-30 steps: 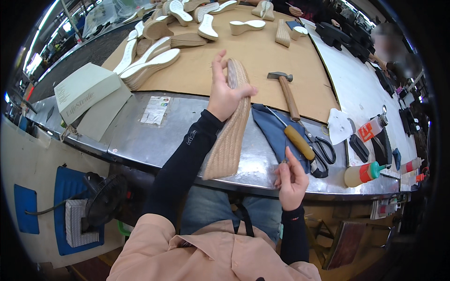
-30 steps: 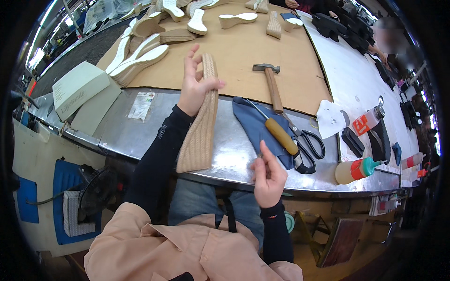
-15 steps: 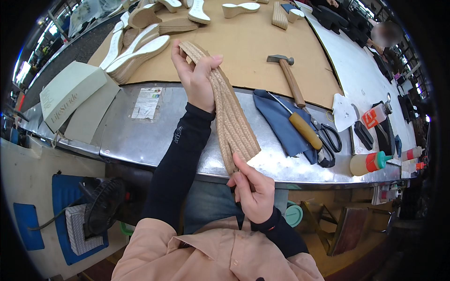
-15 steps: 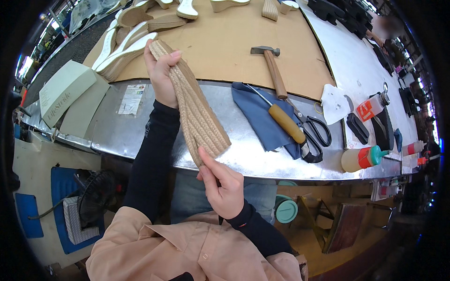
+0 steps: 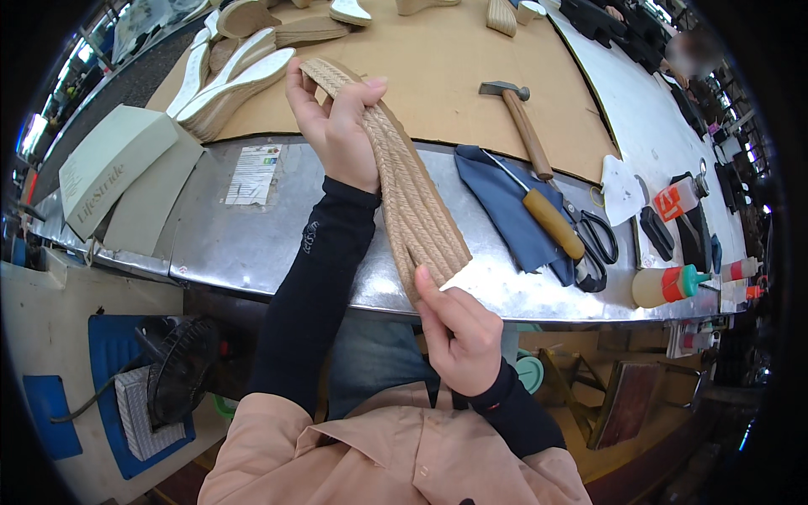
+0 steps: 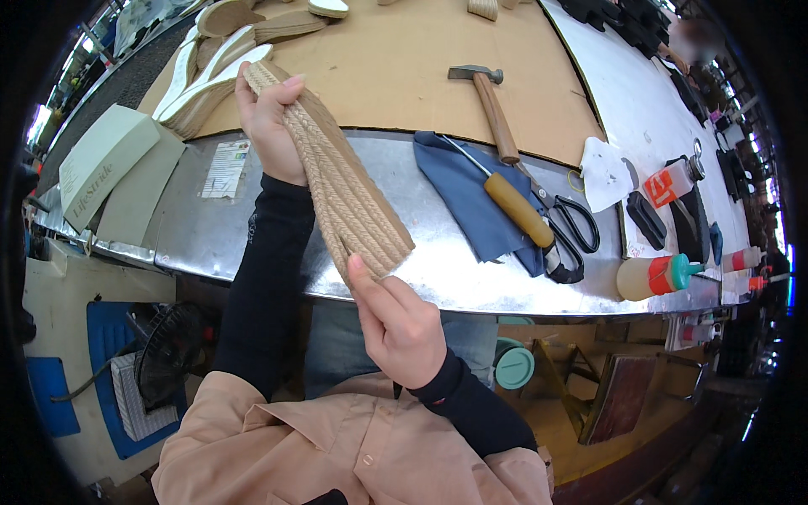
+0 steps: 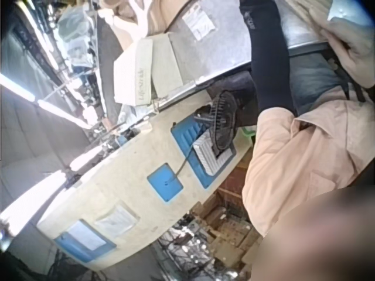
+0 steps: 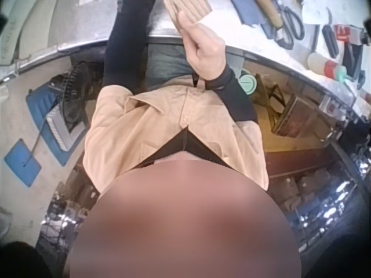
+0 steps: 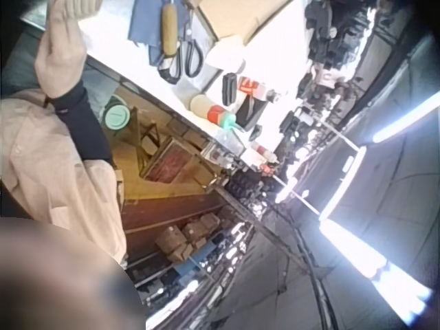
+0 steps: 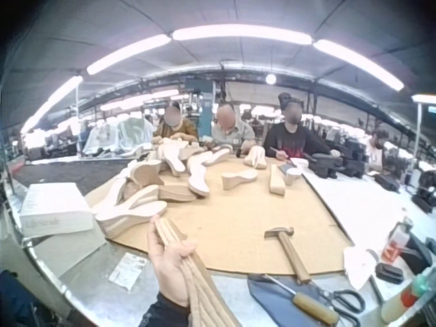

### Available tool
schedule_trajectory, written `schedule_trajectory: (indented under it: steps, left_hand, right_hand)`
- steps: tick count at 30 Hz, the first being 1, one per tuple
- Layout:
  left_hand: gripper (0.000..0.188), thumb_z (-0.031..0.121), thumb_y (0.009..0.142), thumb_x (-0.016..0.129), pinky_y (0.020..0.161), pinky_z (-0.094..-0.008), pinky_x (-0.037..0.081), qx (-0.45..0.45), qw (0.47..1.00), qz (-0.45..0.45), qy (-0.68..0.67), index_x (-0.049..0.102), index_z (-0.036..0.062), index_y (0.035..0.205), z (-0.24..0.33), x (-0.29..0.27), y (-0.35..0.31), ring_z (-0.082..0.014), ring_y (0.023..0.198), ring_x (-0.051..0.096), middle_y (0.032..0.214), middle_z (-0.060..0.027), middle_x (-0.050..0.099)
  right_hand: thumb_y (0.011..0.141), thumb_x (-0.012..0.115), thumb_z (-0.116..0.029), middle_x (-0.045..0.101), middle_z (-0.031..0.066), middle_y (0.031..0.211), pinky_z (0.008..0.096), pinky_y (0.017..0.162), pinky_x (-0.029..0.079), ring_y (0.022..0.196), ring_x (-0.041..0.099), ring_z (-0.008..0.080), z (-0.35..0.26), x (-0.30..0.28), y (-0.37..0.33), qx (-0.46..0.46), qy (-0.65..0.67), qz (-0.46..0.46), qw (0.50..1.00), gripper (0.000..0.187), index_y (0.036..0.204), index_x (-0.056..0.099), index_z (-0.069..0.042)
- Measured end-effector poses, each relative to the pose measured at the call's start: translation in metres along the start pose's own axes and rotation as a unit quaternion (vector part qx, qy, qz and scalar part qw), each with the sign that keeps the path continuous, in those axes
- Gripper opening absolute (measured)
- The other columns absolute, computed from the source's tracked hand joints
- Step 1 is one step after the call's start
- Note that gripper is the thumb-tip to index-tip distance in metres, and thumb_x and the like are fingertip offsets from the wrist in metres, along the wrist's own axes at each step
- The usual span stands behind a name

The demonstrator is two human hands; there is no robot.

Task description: The person uses a metal awl to puncture and stitch the edge of a woven shoe sole, then uses pliers to pull the thread tight. They handle multiple sole pieces and place the finished sole on the table.

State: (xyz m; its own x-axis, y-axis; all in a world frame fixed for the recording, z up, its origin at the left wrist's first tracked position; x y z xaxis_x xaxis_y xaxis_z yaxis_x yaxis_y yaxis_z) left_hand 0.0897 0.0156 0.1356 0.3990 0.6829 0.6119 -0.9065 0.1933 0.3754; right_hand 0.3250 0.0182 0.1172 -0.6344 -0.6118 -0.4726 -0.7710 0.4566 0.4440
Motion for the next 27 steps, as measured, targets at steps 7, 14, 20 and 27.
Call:
schedule_trajectory:
  steps: [7, 14, 20, 27]
  left_hand:
    - [0.085, 0.001, 0.07, 0.069, 0.083, -0.0305, 0.045, 0.012, 1.0, -0.015, 0.002, 0.024, -0.0047, 0.142, 0.0, 0.001, 0.001, -0.0193, 0.097, 0.051, 0.127, -0.0121, 0.04]
    - [0.083, 0.002, 0.071, 0.069, 0.084, -0.03, 0.045, 0.017, 1.0, -0.012, 0.012, 0.025, -0.0049, 0.141, -0.001, 0.0, 0.002, -0.0182, 0.098, 0.051, 0.125, -0.0115, 0.041]
    - [0.083, 0.0, 0.07, 0.069, 0.083, -0.0296, 0.045, 0.024, 1.0, -0.009, 0.011, 0.025, -0.0049, 0.141, 0.001, -0.001, 0.003, -0.018, 0.094, 0.053, 0.124, -0.0118, 0.042]
    - [0.083, -0.002, 0.069, 0.069, 0.081, -0.0292, 0.046, 0.04, 0.999, 0.01, -0.005, 0.025, -0.0062, 0.14, 0.009, 0.003, -0.003, -0.0182, 0.095, 0.054, 0.124, -0.012, 0.043]
  right_hand:
    - [0.082, 0.064, 0.009, 0.054, 0.0114, 0.067, 0.0268, 0.052, 0.041, 0.054, 0.051, 0.0186, 0.012, 0.004, -0.004, 0.021, 0.107, 0.035, 0.993, 0.038, 0.12, 0.063, 0.004]
    - [0.082, 0.064, 0.009, 0.051, 0.011, 0.065, 0.027, 0.052, 0.041, 0.053, 0.05, 0.0189, 0.01, 0.003, -0.004, 0.017, 0.087, 0.026, 0.996, 0.038, 0.12, 0.063, 0.004]
    - [0.082, 0.064, 0.01, 0.053, 0.0123, 0.066, 0.028, 0.053, 0.043, 0.054, 0.052, 0.0209, 0.003, 0.002, 0.0, 0.005, 0.042, 0.015, 0.999, 0.037, 0.119, 0.063, 0.004]
    - [0.081, 0.063, 0.011, 0.058, 0.0152, 0.069, 0.0276, 0.057, 0.046, 0.057, 0.057, 0.0221, -0.001, 0.003, -0.002, 0.059, 0.097, 0.028, 0.993, 0.037, 0.118, 0.064, 0.004]
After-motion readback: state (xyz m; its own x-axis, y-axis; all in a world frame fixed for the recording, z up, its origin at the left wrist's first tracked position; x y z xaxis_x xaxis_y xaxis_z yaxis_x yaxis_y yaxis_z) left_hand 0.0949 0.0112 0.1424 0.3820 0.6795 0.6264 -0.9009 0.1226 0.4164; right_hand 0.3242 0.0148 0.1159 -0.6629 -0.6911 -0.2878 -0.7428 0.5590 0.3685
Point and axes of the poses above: each hand's wrist, its own y-axis towards the middle knuckle, its own x-axis out of the palm, z = x × y, the point moved 6 cm from there along y, towards the middle knuckle
